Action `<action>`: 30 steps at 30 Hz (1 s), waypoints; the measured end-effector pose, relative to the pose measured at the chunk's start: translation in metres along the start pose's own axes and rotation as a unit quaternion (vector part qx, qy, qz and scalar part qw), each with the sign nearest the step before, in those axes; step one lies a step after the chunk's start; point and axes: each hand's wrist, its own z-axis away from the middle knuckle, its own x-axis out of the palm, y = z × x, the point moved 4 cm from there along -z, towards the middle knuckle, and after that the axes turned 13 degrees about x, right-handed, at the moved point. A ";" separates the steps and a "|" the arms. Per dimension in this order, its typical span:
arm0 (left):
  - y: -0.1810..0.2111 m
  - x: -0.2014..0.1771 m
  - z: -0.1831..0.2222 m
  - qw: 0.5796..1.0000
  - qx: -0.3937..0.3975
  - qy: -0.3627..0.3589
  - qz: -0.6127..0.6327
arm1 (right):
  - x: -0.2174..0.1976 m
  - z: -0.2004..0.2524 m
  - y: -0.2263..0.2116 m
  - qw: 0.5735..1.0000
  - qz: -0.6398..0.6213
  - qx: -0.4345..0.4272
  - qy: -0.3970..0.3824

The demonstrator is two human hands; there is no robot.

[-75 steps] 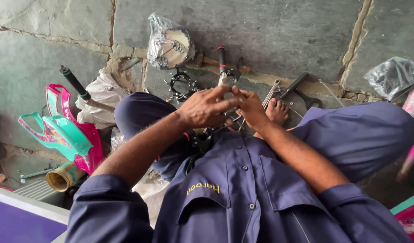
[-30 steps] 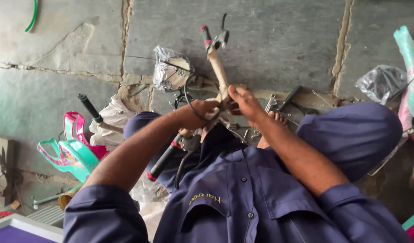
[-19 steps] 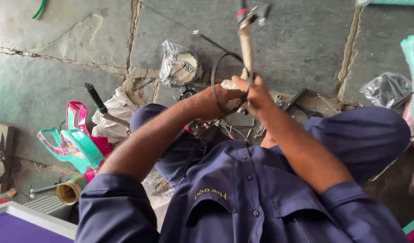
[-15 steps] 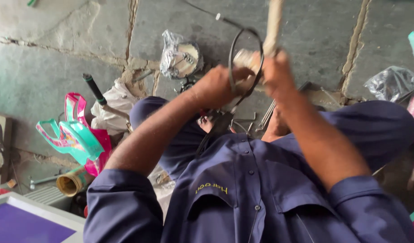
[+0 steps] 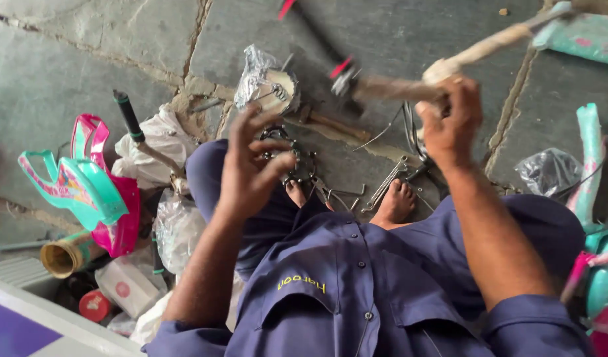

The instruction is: The person threads a brake cable through a housing and attaches the cable to a brake lever on a handlebar assembly.

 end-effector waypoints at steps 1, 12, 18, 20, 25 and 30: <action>0.004 -0.005 0.001 1.000 0.017 0.012 0.020 | 0.009 0.006 -0.005 1.000 -0.010 -0.014 -0.024; 0.016 -0.024 0.070 0.911 0.040 -0.163 -0.377 | 0.125 0.060 -0.016 0.956 -0.115 -0.079 -0.256; 0.013 -0.011 0.114 0.905 0.011 -0.193 -0.379 | 0.189 0.095 -0.032 0.944 -0.128 -0.132 -0.274; -0.001 -0.019 0.124 0.900 -0.003 -0.180 -0.396 | 0.200 0.110 -0.042 0.936 -0.105 -0.111 -0.319; -0.045 -0.066 0.145 0.876 -0.001 -0.185 -0.445 | 0.181 0.110 -0.054 0.959 -0.101 -0.086 -0.250; -0.070 -0.104 0.151 0.882 -0.092 -0.171 -0.429 | 0.058 0.042 -0.036 0.988 -0.083 -0.047 -0.124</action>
